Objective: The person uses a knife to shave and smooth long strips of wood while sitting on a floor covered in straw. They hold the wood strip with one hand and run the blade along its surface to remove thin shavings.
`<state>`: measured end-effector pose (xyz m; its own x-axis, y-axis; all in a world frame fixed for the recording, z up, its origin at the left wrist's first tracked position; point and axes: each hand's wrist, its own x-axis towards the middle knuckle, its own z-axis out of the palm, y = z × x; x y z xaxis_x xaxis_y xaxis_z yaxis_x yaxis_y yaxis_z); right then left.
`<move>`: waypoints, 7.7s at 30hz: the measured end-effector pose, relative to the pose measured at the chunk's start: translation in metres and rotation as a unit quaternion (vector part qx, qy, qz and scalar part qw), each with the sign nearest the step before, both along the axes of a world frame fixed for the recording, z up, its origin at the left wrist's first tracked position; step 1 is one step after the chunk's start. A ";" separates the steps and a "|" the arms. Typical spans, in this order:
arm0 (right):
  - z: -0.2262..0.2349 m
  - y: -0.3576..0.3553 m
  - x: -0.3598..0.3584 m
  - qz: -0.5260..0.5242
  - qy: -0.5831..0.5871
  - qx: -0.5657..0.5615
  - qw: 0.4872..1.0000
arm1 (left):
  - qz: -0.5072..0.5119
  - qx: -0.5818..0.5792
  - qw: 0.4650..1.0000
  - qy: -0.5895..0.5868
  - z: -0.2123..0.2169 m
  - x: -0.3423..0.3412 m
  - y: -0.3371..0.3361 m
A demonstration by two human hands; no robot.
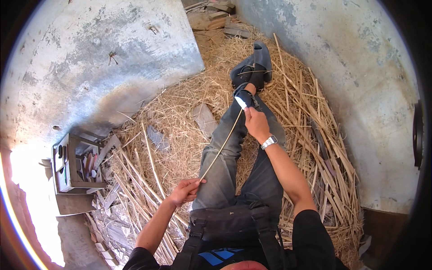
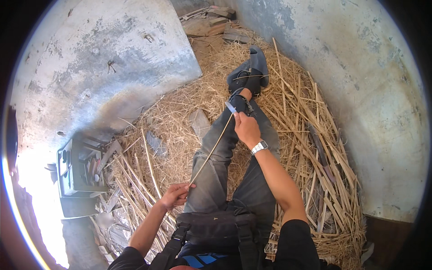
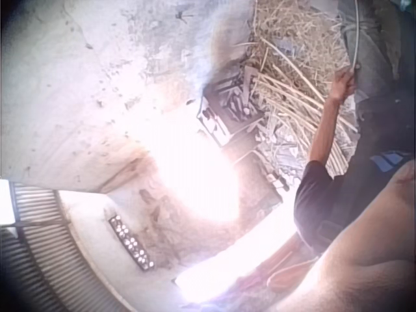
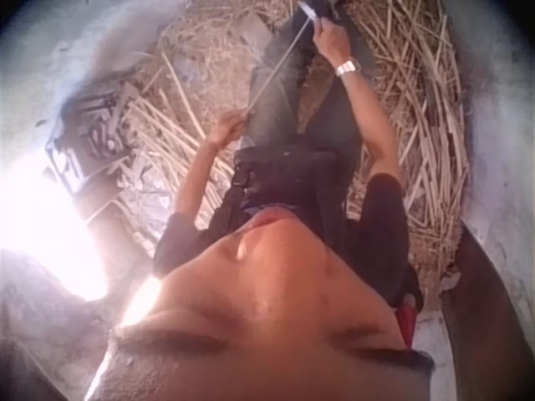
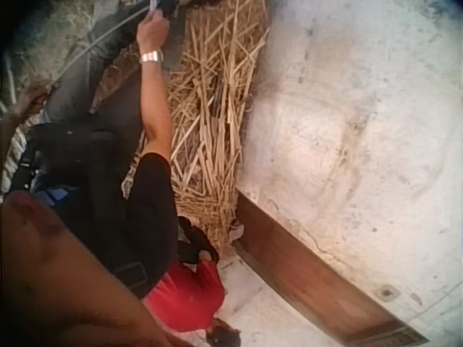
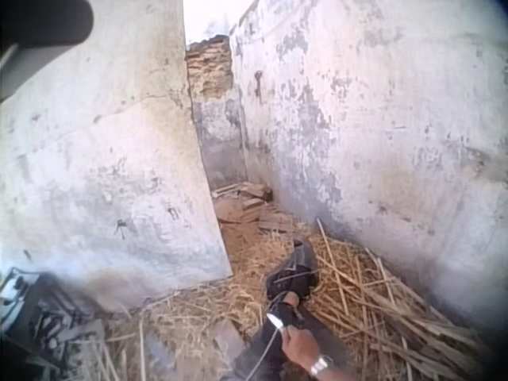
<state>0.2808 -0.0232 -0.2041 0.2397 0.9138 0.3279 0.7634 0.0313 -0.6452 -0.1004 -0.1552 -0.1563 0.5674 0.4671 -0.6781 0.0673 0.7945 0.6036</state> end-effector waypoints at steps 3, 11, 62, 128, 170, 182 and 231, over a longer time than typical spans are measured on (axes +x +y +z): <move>-0.012 -0.003 -0.007 0.019 0.005 -0.001 1.000 | -0.009 0.031 0.999 0.026 -0.007 0.000 -0.006; -0.014 -0.027 -0.016 0.107 0.087 -0.025 0.990 | -0.010 0.057 0.998 0.020 -0.014 0.002 -0.011; -0.011 -0.136 -0.067 0.305 0.457 -0.311 0.775 | 0.041 0.115 0.993 0.008 -0.019 0.078 0.030; 0.020 -0.060 -0.019 0.052 0.171 -0.020 0.984 | 0.058 0.479 0.823 0.300 -0.005 0.093 0.011; 0.031 -0.085 -0.062 0.139 0.169 -0.081 0.972 | 0.071 0.526 0.772 0.349 -0.008 0.115 0.012; 0.046 -0.092 -0.040 0.070 0.272 -0.063 0.958 | 0.041 0.402 0.875 0.267 0.003 0.093 0.028; -0.015 -0.092 -0.058 0.179 0.252 -0.080 0.948 | 0.063 -0.071 0.995 -0.040 -0.007 0.067 0.038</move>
